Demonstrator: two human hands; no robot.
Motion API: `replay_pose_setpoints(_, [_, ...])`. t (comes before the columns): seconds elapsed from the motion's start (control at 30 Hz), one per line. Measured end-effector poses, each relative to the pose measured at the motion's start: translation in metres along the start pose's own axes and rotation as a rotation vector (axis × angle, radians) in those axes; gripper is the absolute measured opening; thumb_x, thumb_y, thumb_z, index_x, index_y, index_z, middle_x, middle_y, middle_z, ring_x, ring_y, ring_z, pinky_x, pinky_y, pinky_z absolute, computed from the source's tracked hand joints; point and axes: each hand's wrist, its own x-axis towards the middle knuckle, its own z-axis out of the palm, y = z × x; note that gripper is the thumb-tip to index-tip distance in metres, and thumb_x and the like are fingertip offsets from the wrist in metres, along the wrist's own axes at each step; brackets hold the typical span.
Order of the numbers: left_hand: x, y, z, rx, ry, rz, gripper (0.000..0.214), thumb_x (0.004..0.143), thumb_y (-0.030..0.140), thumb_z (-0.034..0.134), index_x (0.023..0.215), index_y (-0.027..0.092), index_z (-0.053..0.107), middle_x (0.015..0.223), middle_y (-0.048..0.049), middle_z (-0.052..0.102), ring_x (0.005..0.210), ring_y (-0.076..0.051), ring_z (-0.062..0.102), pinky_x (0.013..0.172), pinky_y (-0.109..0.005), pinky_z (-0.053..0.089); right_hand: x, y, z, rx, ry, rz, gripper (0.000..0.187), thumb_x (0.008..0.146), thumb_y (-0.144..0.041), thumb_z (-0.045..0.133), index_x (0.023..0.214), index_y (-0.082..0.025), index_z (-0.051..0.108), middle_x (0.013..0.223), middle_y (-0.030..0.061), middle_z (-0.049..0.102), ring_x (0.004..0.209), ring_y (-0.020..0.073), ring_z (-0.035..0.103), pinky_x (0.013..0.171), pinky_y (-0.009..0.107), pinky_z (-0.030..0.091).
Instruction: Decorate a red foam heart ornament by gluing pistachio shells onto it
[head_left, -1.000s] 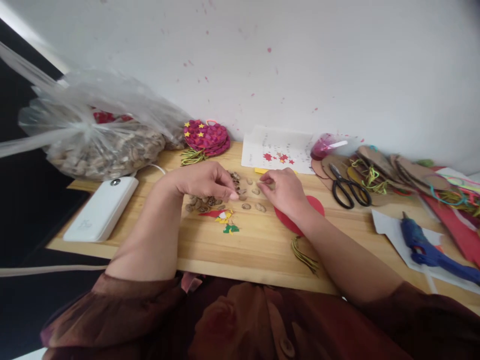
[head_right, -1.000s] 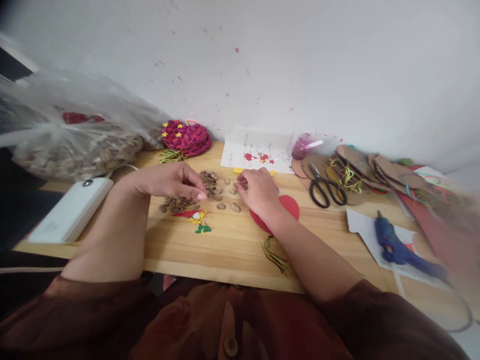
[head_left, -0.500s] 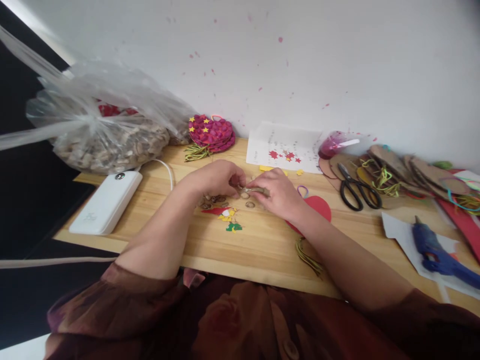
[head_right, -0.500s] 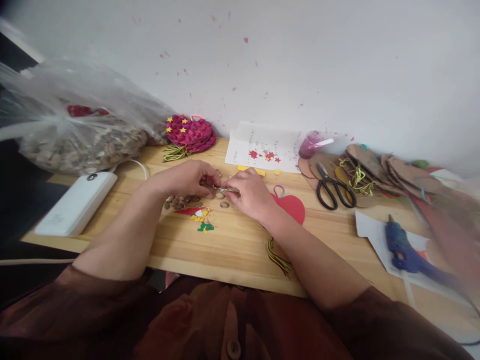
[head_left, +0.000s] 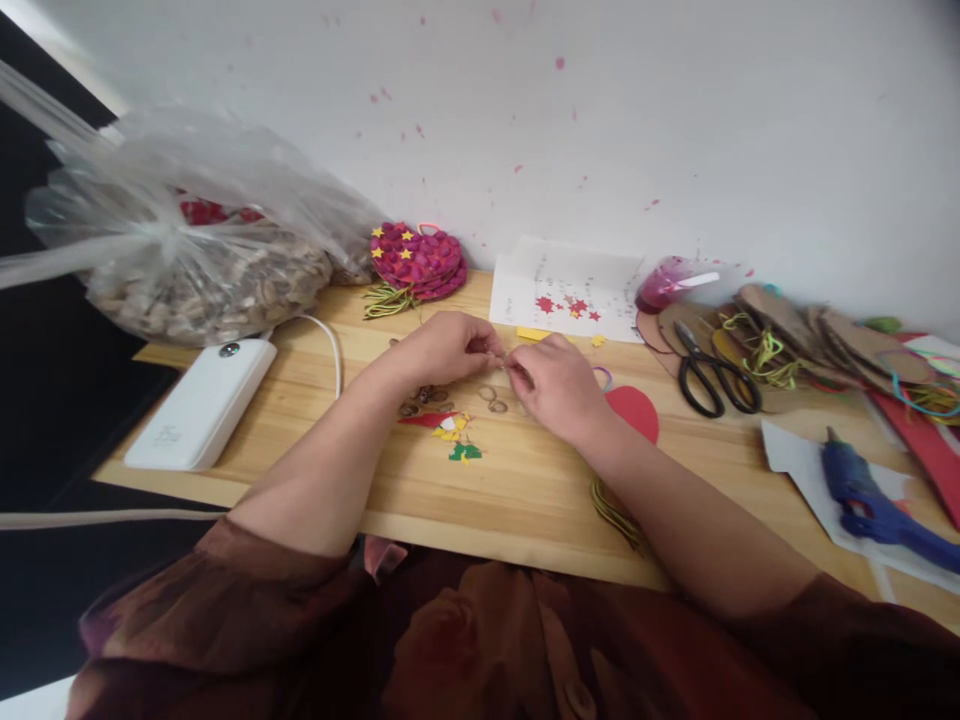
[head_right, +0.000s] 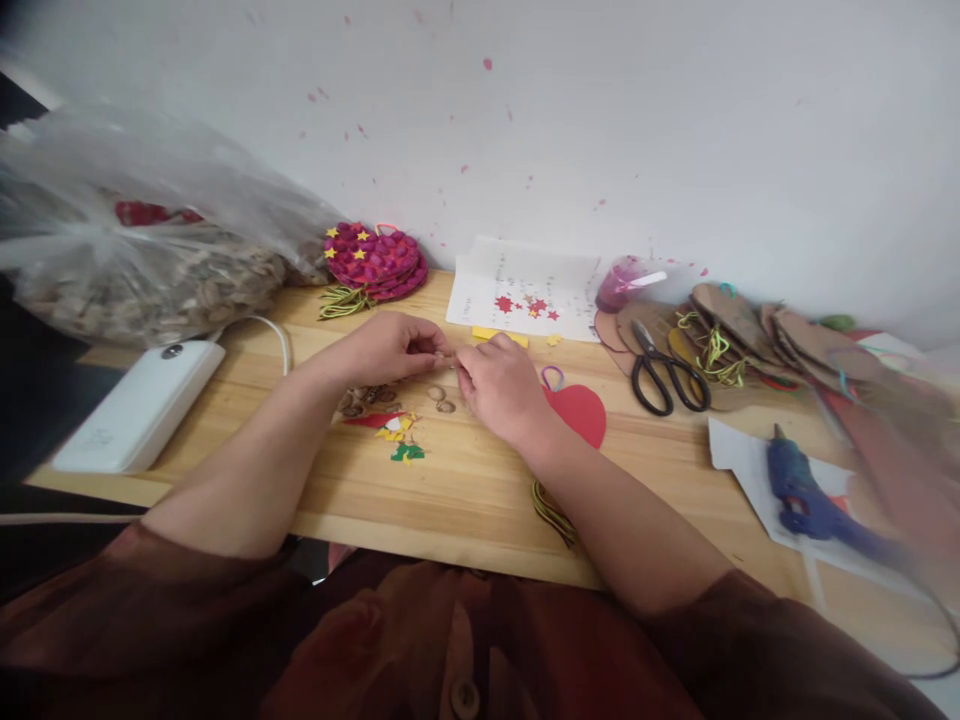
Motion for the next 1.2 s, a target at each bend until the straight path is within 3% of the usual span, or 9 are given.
replay_pose_setpoints(0.37, [0.011,-0.007,0.015,0.113,0.103,0.027,0.025,0.082,0.022,0.068,0.103,0.02,0.083,0.097,-0.0072,0.082,0.088,-0.023,0.073,0.08,-0.031,0.049,-0.004,-0.002,-0.005,-0.054,-0.071,-0.168,0.023,0.099,-0.016,0.054,0.09,-0.02,0.075,0.083,0.0092,0.071,0.084,0.0253,0.053,0.085,0.039,0.044])
replay_pose_setpoints(0.47, [0.01,-0.007,0.011,0.114,0.148,0.017,0.026,0.083,0.022,0.068,0.104,0.019,0.083,0.092,-0.0067,0.081,0.081,-0.021,0.071,0.077,-0.03,0.049,-0.005,-0.001,-0.006,-0.012,-0.085,-0.159,0.025,0.1,-0.018,0.054,0.086,-0.021,0.074,0.084,0.0089,0.073,0.085,0.0249,0.056,0.086,0.04,0.044])
replay_pose_setpoints(0.57, [0.005,-0.009,0.0,0.107,0.269,-0.011,0.023,0.085,0.026,0.068,0.101,0.018,0.083,0.092,-0.0069,0.081,0.079,-0.02,0.07,0.077,-0.029,0.049,-0.006,0.0,-0.007,0.024,-0.072,-0.134,0.024,0.101,-0.02,0.055,0.088,-0.021,0.075,0.087,0.0089,0.075,0.087,0.0252,0.057,0.088,0.041,0.045])
replay_pose_setpoints(0.7, [0.001,-0.011,-0.011,0.145,0.328,-0.063,0.019,0.083,0.027,0.07,0.094,0.017,0.083,0.09,-0.0066,0.081,0.079,-0.022,0.07,0.078,-0.031,0.05,-0.007,-0.002,-0.01,0.04,-0.005,-0.13,0.024,0.102,-0.029,0.056,0.105,-0.018,0.077,0.101,0.0111,0.076,0.094,0.0265,0.057,0.094,0.041,0.046])
replay_pose_setpoints(0.87, [0.004,-0.009,-0.008,0.224,0.23,-0.02,0.023,0.084,0.02,0.066,0.099,0.019,0.083,0.096,-0.0074,0.082,0.087,-0.024,0.073,0.085,-0.032,0.052,-0.006,-0.008,-0.011,0.017,-0.076,-0.111,0.044,0.101,-0.048,0.057,0.132,-0.021,0.072,0.12,0.0148,0.07,0.11,0.0318,0.052,0.097,0.048,0.043])
replay_pose_setpoints(0.97, [0.006,-0.01,-0.005,0.274,0.193,-0.004,0.027,0.085,0.018,0.062,0.103,0.019,0.082,0.102,-0.0078,0.082,0.093,-0.024,0.073,0.089,-0.032,0.053,-0.007,-0.009,-0.011,0.022,-0.088,-0.083,0.043,0.101,-0.05,0.055,0.129,-0.023,0.074,0.121,0.0146,0.07,0.113,0.0325,0.051,0.096,0.049,0.042])
replay_pose_setpoints(1.13, [0.007,-0.016,-0.006,0.308,0.326,-0.048,0.033,0.089,0.016,0.056,0.112,0.016,0.08,0.11,-0.0114,0.08,0.103,-0.027,0.072,0.099,-0.037,0.052,-0.01,-0.004,-0.01,0.082,-0.033,-0.092,0.037,0.101,-0.049,0.057,0.115,-0.022,0.077,0.115,0.0115,0.073,0.111,0.0299,0.054,0.098,0.047,0.042])
replay_pose_setpoints(1.2, [0.008,-0.017,-0.006,0.318,0.322,-0.054,0.033,0.088,0.016,0.057,0.112,0.015,0.08,0.112,-0.0124,0.079,0.105,-0.028,0.072,0.1,-0.038,0.052,-0.011,-0.003,-0.009,0.109,-0.002,-0.079,0.032,0.101,-0.047,0.059,0.11,-0.022,0.077,0.115,0.0104,0.074,0.111,0.0293,0.056,0.097,0.047,0.042])
